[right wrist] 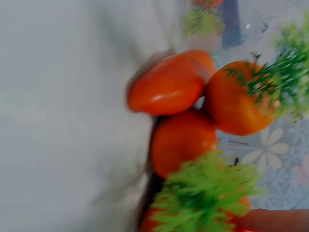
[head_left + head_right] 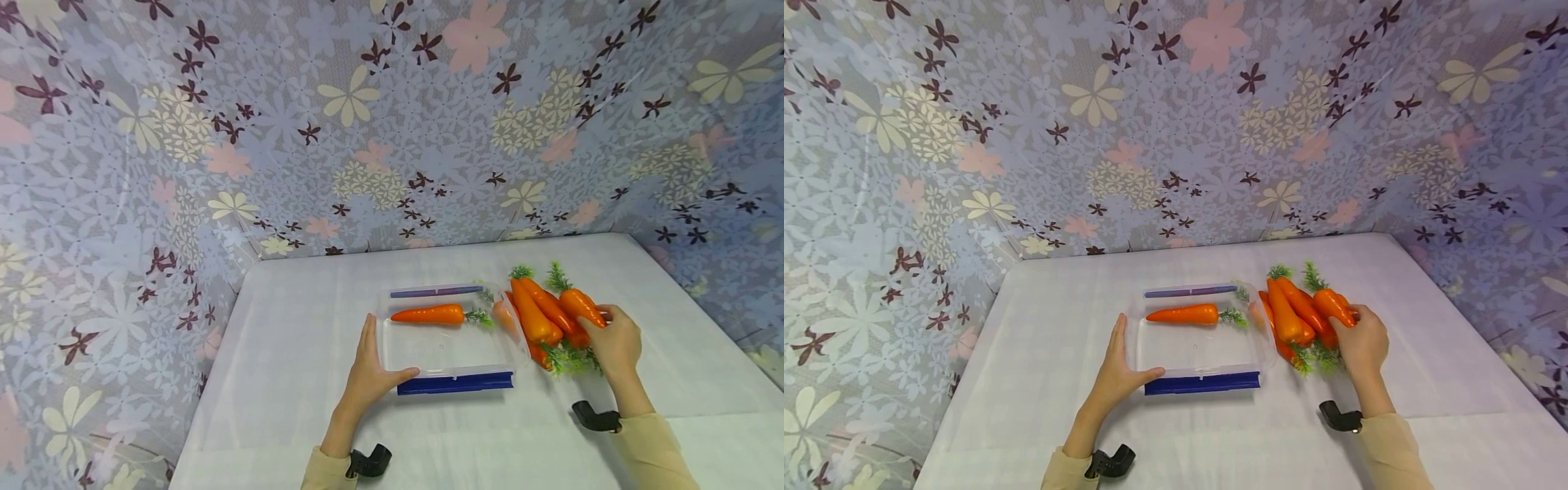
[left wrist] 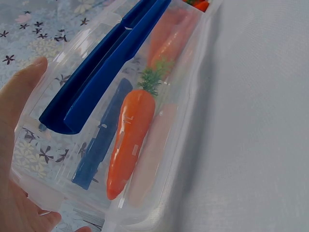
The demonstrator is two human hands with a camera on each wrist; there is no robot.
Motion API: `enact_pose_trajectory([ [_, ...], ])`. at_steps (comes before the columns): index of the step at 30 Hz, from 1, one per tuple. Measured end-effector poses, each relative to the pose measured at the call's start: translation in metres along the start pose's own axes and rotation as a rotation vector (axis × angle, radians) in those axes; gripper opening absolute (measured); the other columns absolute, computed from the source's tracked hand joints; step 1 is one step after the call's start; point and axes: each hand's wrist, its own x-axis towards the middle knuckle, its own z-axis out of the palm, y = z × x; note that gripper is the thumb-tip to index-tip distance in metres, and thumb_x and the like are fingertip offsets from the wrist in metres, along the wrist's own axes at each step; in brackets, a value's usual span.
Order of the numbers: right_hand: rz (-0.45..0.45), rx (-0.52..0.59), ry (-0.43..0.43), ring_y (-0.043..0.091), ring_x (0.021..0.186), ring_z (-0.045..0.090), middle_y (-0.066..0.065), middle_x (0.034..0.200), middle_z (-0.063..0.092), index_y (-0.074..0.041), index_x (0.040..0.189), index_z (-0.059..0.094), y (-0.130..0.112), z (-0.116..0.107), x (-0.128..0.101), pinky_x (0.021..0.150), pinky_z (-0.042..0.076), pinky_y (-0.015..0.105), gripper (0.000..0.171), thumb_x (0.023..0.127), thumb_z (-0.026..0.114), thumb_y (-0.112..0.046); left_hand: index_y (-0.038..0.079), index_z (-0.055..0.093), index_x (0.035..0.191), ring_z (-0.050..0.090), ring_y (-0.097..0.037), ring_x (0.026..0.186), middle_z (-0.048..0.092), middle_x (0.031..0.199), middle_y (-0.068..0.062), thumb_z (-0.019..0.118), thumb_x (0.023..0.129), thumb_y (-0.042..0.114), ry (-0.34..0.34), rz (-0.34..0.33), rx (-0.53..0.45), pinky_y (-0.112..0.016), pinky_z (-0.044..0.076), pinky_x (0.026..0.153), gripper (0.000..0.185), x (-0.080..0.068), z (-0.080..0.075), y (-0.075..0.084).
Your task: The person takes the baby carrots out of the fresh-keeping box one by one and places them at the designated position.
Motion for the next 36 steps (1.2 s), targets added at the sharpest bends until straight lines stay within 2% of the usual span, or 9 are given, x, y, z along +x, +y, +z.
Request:
enact_pose_trajectory([
  [11,0.004,-0.025,0.014,0.041,0.080,0.055,0.029,0.101,0.059,0.005,0.109,0.057,0.016,0.008,0.004,0.057,0.037,0.039,0.040,0.081,0.062,-0.022,0.014,0.004,0.146,0.012,-0.025,0.140,0.001,0.153,0.002,0.079,0.060,0.045,0.001,0.015,0.002,-0.054,0.021,0.108,0.118,0.001,-0.001,0.001],
  [18,-0.013,-0.019,-0.002,0.044,0.089,0.053,0.031,0.104,0.058,0.008,0.110,0.056,0.018,0.008,0.004,0.070,0.039,0.050,0.039,0.084,0.057,-0.020,0.015,0.004,0.146,0.012,-0.025,0.140,0.000,0.153,0.004,0.079,0.060,0.047,-0.002,0.011,0.003,-0.055,0.021,0.108,0.119,0.000,-0.001,0.000],
  [21,-0.009,-0.031,-0.005,0.045,0.090,0.053,0.031,0.104,0.058,0.008,0.110,0.056,0.019,0.007,0.005,0.070,0.040,0.051,0.039,0.085,0.056,-0.021,0.015,0.003,0.146,0.012,-0.025,0.140,0.000,0.153,0.004,0.079,0.060,0.047,-0.001,0.014,-0.001,-0.054,0.021,0.108,0.119,0.000,-0.001,-0.001],
  [25,-0.007,-0.023,0.041,0.043,0.088,0.054,0.029,0.101,0.060,0.007,0.108,0.058,0.020,0.009,0.005,0.065,0.040,0.049,0.037,0.084,0.057,-0.020,0.015,0.003,0.146,0.011,-0.025,0.140,0.000,0.153,0.003,0.078,0.060,0.048,0.000,0.023,-0.004,-0.054,0.021,0.109,0.118,0.001,0.000,-0.003],
  [28,0.028,-0.005,0.055,0.048,0.098,0.048,0.034,0.110,0.053,0.008,0.112,0.056,0.023,0.006,0.008,0.074,0.037,0.054,0.040,0.083,0.057,-0.020,0.015,0.003,0.146,0.011,-0.025,0.140,0.000,0.153,0.003,0.077,0.060,0.050,-0.001,0.030,-0.001,-0.054,0.021,0.108,0.119,0.001,0.000,-0.003],
  [30,0.094,-0.017,0.019,0.052,0.110,0.038,0.038,0.122,0.041,0.010,0.118,0.050,0.028,0.001,0.012,0.083,0.031,0.060,0.048,0.084,0.055,-0.024,0.016,0.003,0.146,0.011,-0.025,0.140,0.000,0.153,0.003,0.077,0.060,0.051,-0.003,0.028,-0.001,-0.054,0.021,0.108,0.119,0.001,0.000,-0.003],
  [32,0.162,-0.057,-0.052,0.057,0.115,0.027,0.042,0.127,0.028,0.013,0.123,0.041,0.035,-0.005,0.017,0.087,0.025,0.066,0.058,0.085,0.053,-0.029,0.016,0.003,0.146,0.011,-0.025,0.140,0.000,0.153,0.003,0.077,0.060,0.051,-0.004,0.026,0.002,-0.053,0.021,0.109,0.119,0.001,0.000,-0.003],
  [34,0.208,-0.112,-0.138,0.059,0.116,0.024,0.044,0.130,0.021,0.015,0.125,0.035,0.043,-0.009,0.021,0.087,0.024,0.068,0.065,0.086,0.050,-0.035,0.016,0.002,0.146,0.011,-0.025,0.140,0.000,0.153,0.003,0.077,0.060,0.051,-0.006,0.021,0.003,-0.053,0.021,0.109,0.119,0.001,0.000,-0.002],
  [36,0.204,-0.132,-0.203,0.060,0.113,0.026,0.045,0.129,0.020,0.017,0.123,0.034,0.051,-0.009,0.023,0.086,0.026,0.068,0.067,0.087,0.049,-0.037,0.016,0.003,0.146,0.011,-0.024,0.140,0.000,0.153,0.003,0.078,0.059,0.050,-0.006,0.015,0.005,-0.052,0.021,0.109,0.119,0.001,-0.001,-0.002],
])
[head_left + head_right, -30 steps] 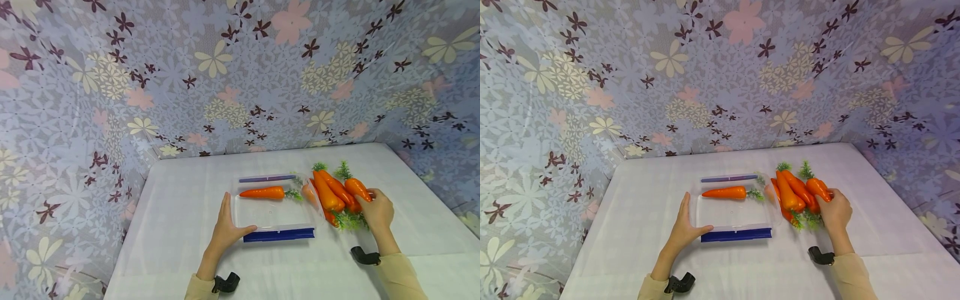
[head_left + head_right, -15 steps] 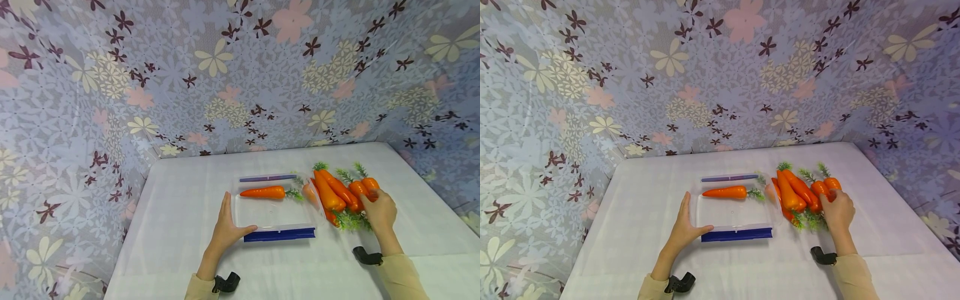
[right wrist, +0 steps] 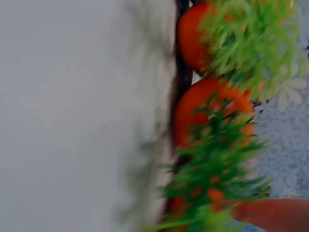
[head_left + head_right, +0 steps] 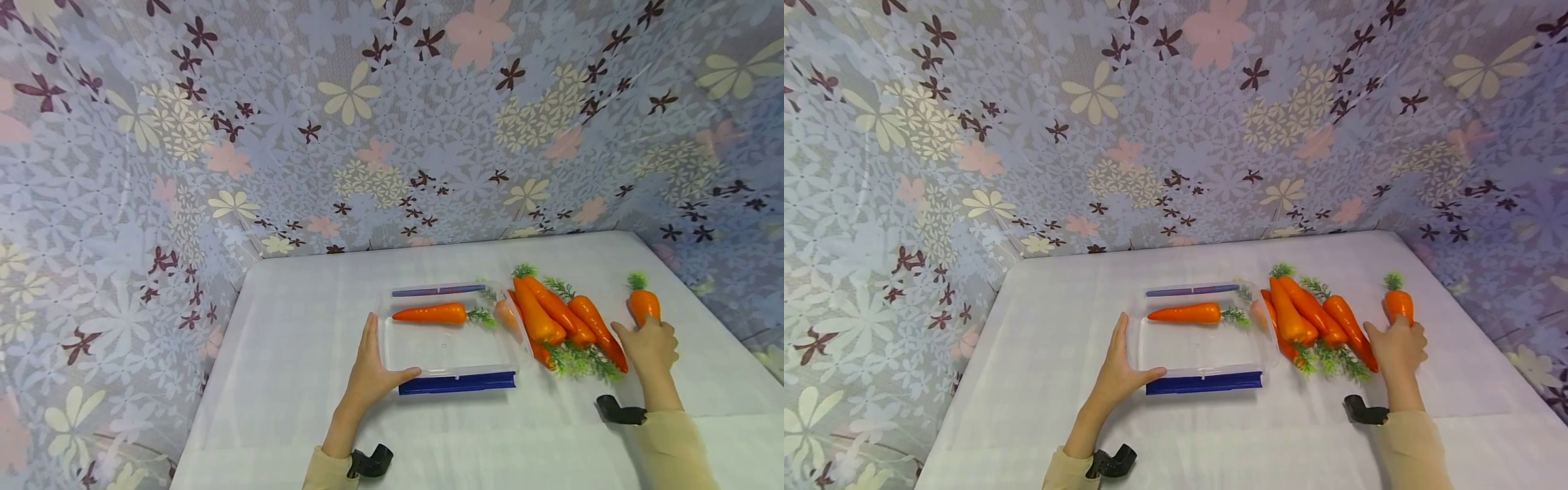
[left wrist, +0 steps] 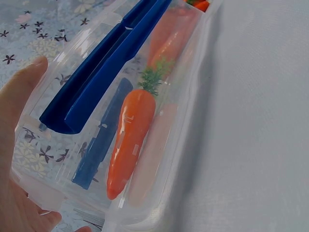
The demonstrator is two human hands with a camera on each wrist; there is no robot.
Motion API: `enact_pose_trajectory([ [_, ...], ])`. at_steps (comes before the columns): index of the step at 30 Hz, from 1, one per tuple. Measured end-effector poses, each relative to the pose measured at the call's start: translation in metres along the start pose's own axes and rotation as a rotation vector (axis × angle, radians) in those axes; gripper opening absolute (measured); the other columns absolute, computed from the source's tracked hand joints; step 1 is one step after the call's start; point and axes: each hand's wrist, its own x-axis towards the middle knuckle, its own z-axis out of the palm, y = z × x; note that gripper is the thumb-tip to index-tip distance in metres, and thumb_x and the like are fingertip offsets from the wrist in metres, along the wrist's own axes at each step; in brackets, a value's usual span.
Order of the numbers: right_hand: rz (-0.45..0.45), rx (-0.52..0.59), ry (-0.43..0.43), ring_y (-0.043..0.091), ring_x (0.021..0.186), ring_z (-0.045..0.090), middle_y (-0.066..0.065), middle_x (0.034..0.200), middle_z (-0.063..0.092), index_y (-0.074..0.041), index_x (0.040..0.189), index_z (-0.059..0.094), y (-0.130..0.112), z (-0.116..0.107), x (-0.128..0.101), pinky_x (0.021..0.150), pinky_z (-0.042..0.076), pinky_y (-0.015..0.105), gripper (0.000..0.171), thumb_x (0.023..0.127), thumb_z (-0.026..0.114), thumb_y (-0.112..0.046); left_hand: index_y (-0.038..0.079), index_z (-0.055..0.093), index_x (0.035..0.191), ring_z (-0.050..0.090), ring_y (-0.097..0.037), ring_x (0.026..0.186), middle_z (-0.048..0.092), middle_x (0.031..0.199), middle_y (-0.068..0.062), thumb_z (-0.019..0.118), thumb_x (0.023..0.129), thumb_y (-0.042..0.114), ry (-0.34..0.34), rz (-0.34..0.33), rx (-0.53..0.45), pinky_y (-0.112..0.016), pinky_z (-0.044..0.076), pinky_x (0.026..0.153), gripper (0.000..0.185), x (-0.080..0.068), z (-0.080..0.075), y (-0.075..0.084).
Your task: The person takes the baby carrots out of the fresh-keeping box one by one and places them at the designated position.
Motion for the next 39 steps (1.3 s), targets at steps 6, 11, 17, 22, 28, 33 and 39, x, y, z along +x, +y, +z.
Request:
enact_pose_trajectory([
  [6,-0.182,0.067,0.010,0.057,0.116,0.028,0.042,0.131,0.024,0.020,0.113,0.045,0.009,0.011,0.000,0.096,0.026,0.062,0.047,0.087,0.047,-0.019,0.016,0.003,0.146,0.012,-0.025,0.140,0.000,0.153,0.003,0.078,0.060,0.048,0.000,-0.004,-0.001,-0.053,0.022,0.108,0.119,-0.001,-0.001,0.002],
  [11,-0.260,0.063,0.130,0.051,0.103,0.046,0.037,0.117,0.048,0.015,0.103,0.057,0.000,0.012,-0.002,0.084,0.039,0.055,0.032,0.085,0.049,-0.010,0.016,0.003,0.146,0.011,-0.024,0.140,0.000,0.153,0.004,0.077,0.059,0.053,0.002,-0.005,-0.001,-0.053,0.022,0.109,0.120,-0.001,-0.001,0.001],
  [17,-0.209,0.060,0.097,0.046,0.088,0.057,0.034,0.101,0.059,0.012,0.106,0.058,-0.006,0.010,-0.005,0.063,0.046,0.043,0.036,0.085,0.050,-0.016,0.015,0.003,0.146,0.011,-0.024,0.140,0.000,0.153,0.003,0.075,0.059,0.056,-0.001,0.009,-0.010,-0.053,0.021,0.109,0.121,0.000,-0.002,0.000],
  [22,-0.206,0.081,0.095,0.047,0.094,0.053,0.037,0.107,0.054,0.012,0.110,0.055,-0.012,0.007,-0.007,0.073,0.044,0.051,0.038,0.087,0.049,-0.017,0.020,0.000,0.145,0.011,-0.025,0.140,0.002,0.153,-0.002,0.076,0.060,0.053,-0.004,0.020,-0.006,-0.054,0.022,0.108,0.120,0.000,-0.003,0.002],
  [28,-0.356,0.203,0.127,0.043,0.098,0.052,0.033,0.112,0.053,0.009,0.115,0.054,-0.047,-0.002,-0.024,0.068,0.044,0.028,0.038,0.089,0.051,-0.019,0.016,0.002,0.146,0.011,-0.025,0.140,0.001,0.153,0.000,0.075,0.059,0.056,0.003,0.025,0.002,-0.054,0.022,0.108,0.120,-0.002,-0.002,0.002],
  [33,-0.508,0.297,0.070,0.011,0.092,0.055,0.023,0.111,0.059,0.001,0.116,0.055,-0.086,0.000,-0.043,0.067,0.037,0.009,0.038,0.090,0.051,-0.026,0.015,0.003,0.146,0.012,-0.026,0.140,0.001,0.153,0.001,0.076,0.059,0.054,0.011,0.024,0.000,-0.054,0.022,0.108,0.120,-0.003,0.000,0.000],
  [39,-0.624,0.409,-0.012,-0.021,0.083,0.042,0.018,0.107,0.061,-0.002,0.113,0.057,-0.124,0.014,-0.061,0.071,0.039,0.003,0.032,0.089,0.054,-0.023,0.014,0.003,0.146,0.012,-0.026,0.140,0.001,0.153,0.001,0.076,0.059,0.054,0.018,0.027,-0.006,-0.055,0.022,0.108,0.120,-0.005,0.003,-0.002],
])
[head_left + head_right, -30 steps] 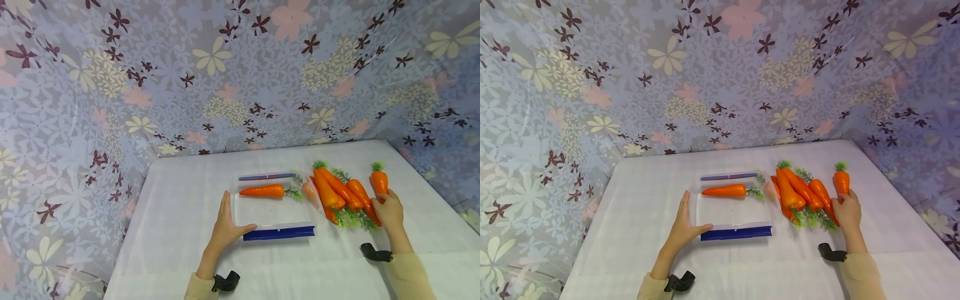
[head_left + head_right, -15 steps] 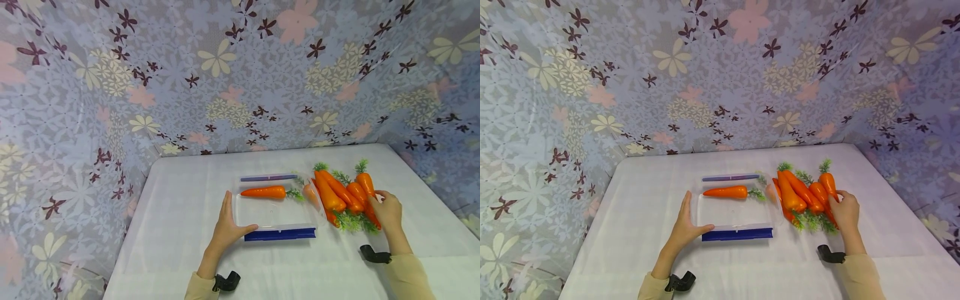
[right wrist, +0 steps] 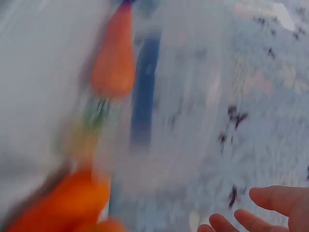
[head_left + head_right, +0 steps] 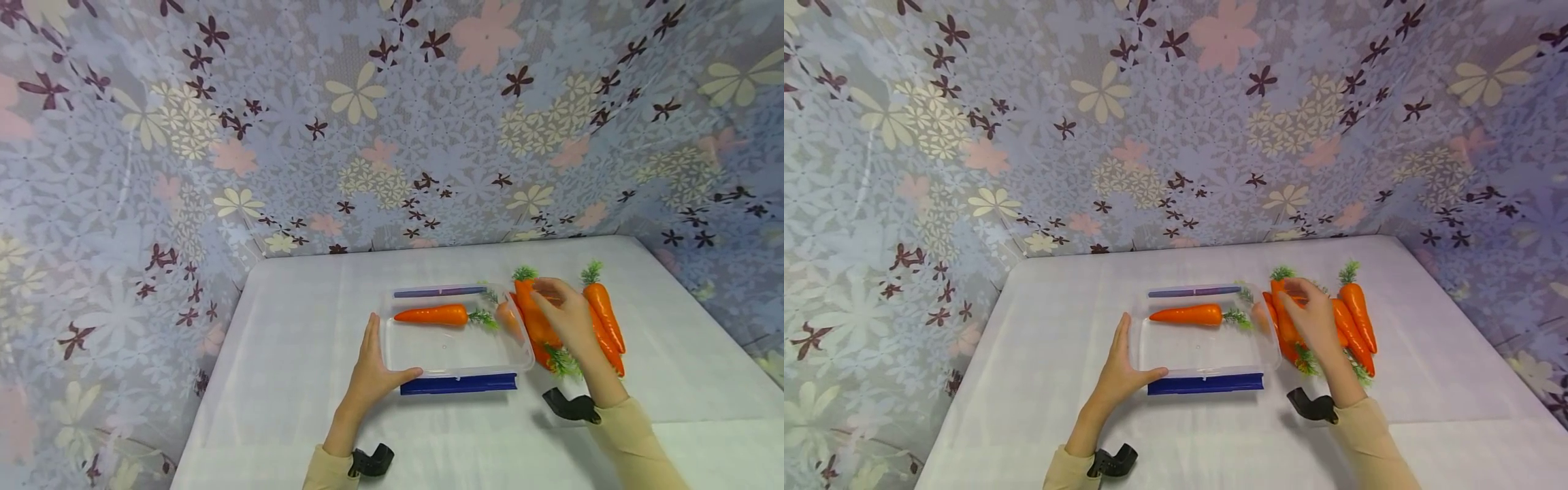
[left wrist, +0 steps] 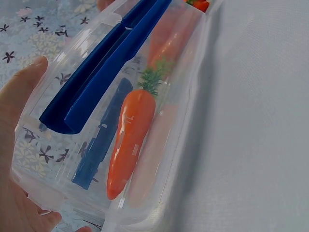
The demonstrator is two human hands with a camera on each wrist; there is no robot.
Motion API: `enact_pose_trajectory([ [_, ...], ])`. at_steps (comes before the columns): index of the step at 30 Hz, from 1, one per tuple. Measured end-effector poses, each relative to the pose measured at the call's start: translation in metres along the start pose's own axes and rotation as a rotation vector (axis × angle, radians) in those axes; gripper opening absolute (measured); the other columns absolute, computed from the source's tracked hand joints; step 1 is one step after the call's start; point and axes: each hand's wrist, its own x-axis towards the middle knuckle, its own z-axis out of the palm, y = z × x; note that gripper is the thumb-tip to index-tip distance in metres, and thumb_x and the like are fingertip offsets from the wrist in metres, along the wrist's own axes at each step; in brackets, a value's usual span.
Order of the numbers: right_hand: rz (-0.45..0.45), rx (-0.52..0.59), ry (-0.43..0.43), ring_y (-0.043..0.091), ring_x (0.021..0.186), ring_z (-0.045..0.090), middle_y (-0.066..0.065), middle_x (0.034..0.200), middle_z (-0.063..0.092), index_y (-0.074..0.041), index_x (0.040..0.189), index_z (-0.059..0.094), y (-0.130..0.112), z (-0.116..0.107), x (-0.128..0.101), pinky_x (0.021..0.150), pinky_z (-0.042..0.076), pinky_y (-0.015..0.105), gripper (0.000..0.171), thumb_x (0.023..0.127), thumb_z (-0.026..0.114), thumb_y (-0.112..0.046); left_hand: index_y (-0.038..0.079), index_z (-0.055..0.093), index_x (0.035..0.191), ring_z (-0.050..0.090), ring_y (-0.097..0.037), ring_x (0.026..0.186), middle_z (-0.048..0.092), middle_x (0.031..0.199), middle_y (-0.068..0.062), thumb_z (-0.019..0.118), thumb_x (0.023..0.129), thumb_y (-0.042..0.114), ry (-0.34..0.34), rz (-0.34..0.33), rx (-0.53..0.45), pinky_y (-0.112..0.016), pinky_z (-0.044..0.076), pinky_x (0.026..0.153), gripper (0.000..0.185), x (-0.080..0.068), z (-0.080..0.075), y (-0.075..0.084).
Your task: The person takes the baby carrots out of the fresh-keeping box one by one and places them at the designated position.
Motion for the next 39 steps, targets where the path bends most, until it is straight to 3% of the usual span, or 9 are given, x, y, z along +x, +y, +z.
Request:
enact_pose_trajectory([
  [4,-0.010,0.090,-0.090,-0.016,0.084,0.046,0.019,0.106,0.062,-0.001,0.114,0.057,-0.024,0.019,0.002,0.073,0.040,0.005,0.032,0.089,0.055,-0.021,0.014,0.004,0.146,0.012,-0.026,0.140,0.001,0.153,0.001,0.076,0.059,0.054,0.004,0.007,0.002,-0.055,0.022,0.107,0.120,0.000,0.000,0.000],
  [8,-0.012,0.167,-0.172,-0.012,0.083,0.050,0.019,0.105,0.062,-0.001,0.114,0.057,-0.032,0.040,0.007,0.075,0.042,0.006,0.031,0.089,0.056,-0.019,0.014,0.003,0.146,0.012,-0.026,0.140,0.001,0.153,0.001,0.075,0.059,0.057,0.004,0.012,0.003,-0.055,0.022,0.107,0.120,0.001,0.000,-0.001],
  [12,-0.017,0.164,-0.220,0.004,0.087,0.057,0.018,0.104,0.063,0.001,0.113,0.057,-0.040,0.056,0.009,0.076,0.046,0.013,0.031,0.087,0.058,-0.017,0.015,0.003,0.146,0.012,-0.026,0.140,0.001,0.153,0.000,0.073,0.058,0.060,0.000,0.009,0.007,-0.055,0.022,0.107,0.121,0.000,0.001,-0.002],
  [17,-0.015,0.157,-0.259,0.025,0.093,0.060,0.017,0.104,0.064,0.000,0.113,0.057,-0.042,0.073,0.009,0.080,0.050,0.031,0.033,0.086,0.059,-0.019,0.016,0.002,0.146,0.012,-0.026,0.140,0.001,0.153,0.001,0.076,0.059,0.053,-0.005,-0.002,0.009,-0.055,0.022,0.107,0.119,0.000,0.002,-0.002],
  [23,-0.002,0.148,-0.300,0.028,0.095,0.060,0.017,0.105,0.064,-0.001,0.112,0.057,-0.034,0.088,0.009,0.084,0.050,0.043,0.034,0.084,0.062,-0.018,0.017,0.002,0.146,0.012,-0.026,0.140,0.000,0.153,0.002,0.077,0.060,0.050,-0.015,-0.019,0.003,-0.054,0.022,0.108,0.119,0.000,0.002,0.000],
  [34,-0.047,0.062,-0.373,0.036,0.101,0.057,0.020,0.109,0.062,0.002,0.112,0.057,-0.028,0.100,0.004,0.088,0.046,0.049,0.034,0.080,0.064,-0.008,0.015,0.002,0.146,0.012,-0.026,0.140,0.001,0.153,-0.002,0.077,0.060,0.050,-0.013,-0.005,0.010,-0.054,0.022,0.108,0.119,-0.002,-0.001,-0.001],
  [39,-0.035,0.028,-0.394,0.036,0.105,0.055,0.020,0.113,0.061,0.003,0.114,0.056,-0.028,0.099,0.004,0.089,0.045,0.049,0.038,0.080,0.065,-0.009,0.018,0.002,0.146,0.011,-0.025,0.140,0.000,0.153,0.002,0.076,0.059,0.053,-0.014,-0.011,0.009,-0.053,0.021,0.109,0.119,-0.001,-0.002,-0.002],
])
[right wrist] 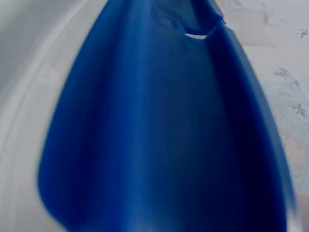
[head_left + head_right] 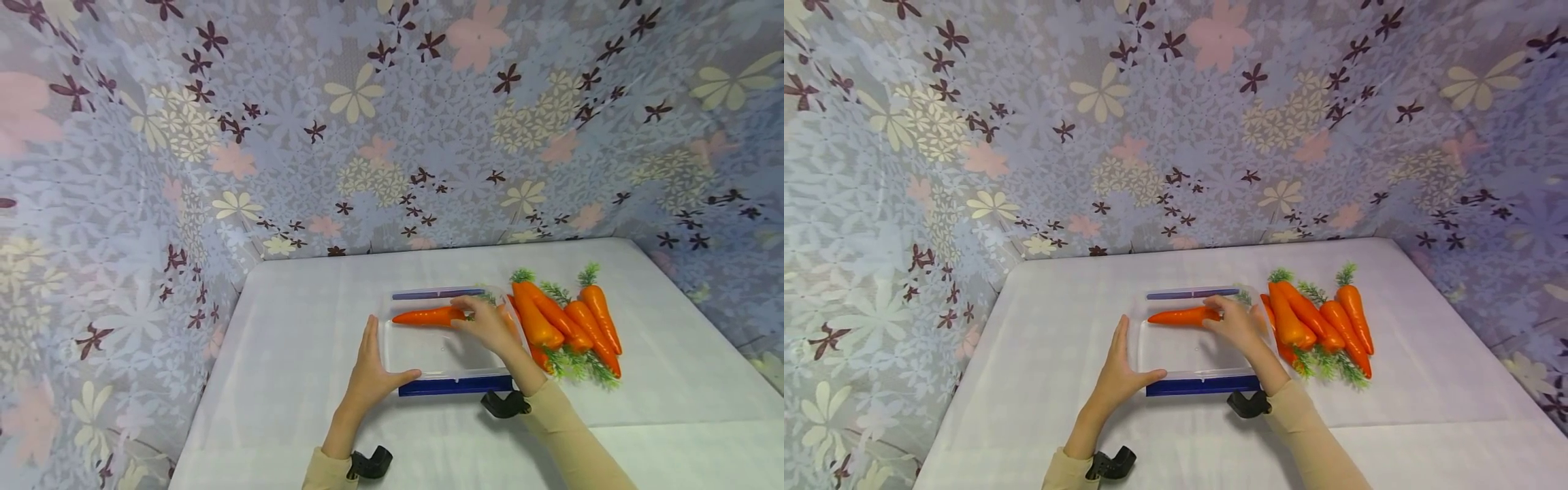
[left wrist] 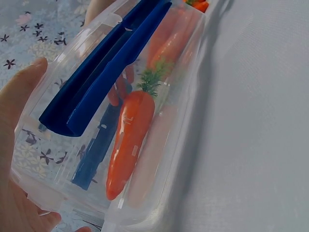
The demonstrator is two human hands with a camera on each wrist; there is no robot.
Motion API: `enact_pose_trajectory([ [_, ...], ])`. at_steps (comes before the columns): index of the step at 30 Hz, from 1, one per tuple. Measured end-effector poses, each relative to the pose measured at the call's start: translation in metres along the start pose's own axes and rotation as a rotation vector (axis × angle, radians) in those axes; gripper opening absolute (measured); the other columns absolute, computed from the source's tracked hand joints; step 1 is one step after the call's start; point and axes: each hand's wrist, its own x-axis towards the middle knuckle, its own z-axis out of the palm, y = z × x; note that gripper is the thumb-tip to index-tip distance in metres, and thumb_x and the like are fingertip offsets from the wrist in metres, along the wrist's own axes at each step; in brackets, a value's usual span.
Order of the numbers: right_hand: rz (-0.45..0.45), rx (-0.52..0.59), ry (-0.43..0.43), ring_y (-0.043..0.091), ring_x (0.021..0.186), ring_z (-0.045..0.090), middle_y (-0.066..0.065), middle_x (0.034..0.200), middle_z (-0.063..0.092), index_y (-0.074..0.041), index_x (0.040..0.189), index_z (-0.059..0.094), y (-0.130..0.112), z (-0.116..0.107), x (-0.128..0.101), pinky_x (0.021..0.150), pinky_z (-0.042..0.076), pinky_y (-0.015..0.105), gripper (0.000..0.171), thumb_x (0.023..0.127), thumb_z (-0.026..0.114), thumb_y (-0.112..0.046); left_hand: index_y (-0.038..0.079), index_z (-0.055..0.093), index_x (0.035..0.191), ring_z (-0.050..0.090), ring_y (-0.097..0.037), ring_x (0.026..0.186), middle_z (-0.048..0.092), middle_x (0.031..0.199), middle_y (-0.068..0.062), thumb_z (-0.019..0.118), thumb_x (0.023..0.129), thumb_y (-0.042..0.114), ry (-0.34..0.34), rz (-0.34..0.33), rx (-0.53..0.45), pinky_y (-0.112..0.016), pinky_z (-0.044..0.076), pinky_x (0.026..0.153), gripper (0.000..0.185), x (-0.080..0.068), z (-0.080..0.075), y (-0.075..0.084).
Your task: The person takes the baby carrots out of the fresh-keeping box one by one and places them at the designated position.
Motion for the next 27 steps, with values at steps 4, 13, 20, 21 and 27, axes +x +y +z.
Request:
enact_pose_trajectory([
  [4,0.003,-0.041,-0.017,0.037,0.105,0.054,0.022,0.113,0.060,0.006,0.115,0.055,0.0024,0.0007,0.0004,0.090,0.044,0.050,0.040,0.079,0.065,-0.008,0.018,0.001,0.146,0.011,-0.025,0.140,0.000,0.153,0.003,0.075,0.059,0.055,-0.002,0.002,-0.005,-0.053,0.021,0.109,0.120,0.0003,0.0003,-0.0004],
  [13,0.050,-0.152,-0.112,0.036,0.106,0.053,0.024,0.119,0.055,0.007,0.121,0.048,0.0064,0.0026,-0.0015,0.094,0.042,0.049,0.051,0.078,0.067,-0.013,0.015,0.003,0.146,0.013,-0.026,0.140,0.002,0.153,0.000,0.078,0.059,0.050,0.011,0.009,-0.011,-0.053,0.021,0.109,0.119,-0.0002,0.0008,0.0001],
  [20,0.119,-0.131,-0.210,0.040,0.123,0.037,0.027,0.134,0.039,0.008,0.132,0.035,0.0078,0.0043,-0.0020,0.104,0.029,0.053,0.066,0.079,0.066,-0.016,0.016,0.003,0.146,0.012,-0.025,0.140,0.001,0.153,0.003,0.078,0.060,0.047,0.011,0.004,-0.006,-0.053,0.021,0.109,0.118,-0.0011,0.0012,0.0014],
  [21,0.124,-0.117,-0.217,0.041,0.124,0.036,0.027,0.135,0.037,0.009,0.132,0.033,0.0081,0.0044,-0.0022,0.105,0.028,0.053,0.067,0.079,0.065,-0.016,0.016,0.003,0.146,0.012,-0.025,0.140,0.001,0.153,0.003,0.078,0.060,0.047,0.011,0.002,-0.006,-0.053,0.021,0.109,0.118,-0.0012,0.0013,0.0016],
  [27,0.124,-0.154,-0.232,0.041,0.121,0.038,0.028,0.134,0.039,0.008,0.132,0.033,0.0105,0.0048,-0.0045,0.104,0.029,0.054,0.068,0.078,0.066,-0.017,0.015,0.003,0.146,0.012,-0.026,0.140,0.001,0.153,0.003,0.078,0.060,0.047,0.009,-0.003,-0.005,-0.054,0.022,0.108,0.118,-0.0023,0.0023,0.0012],
])
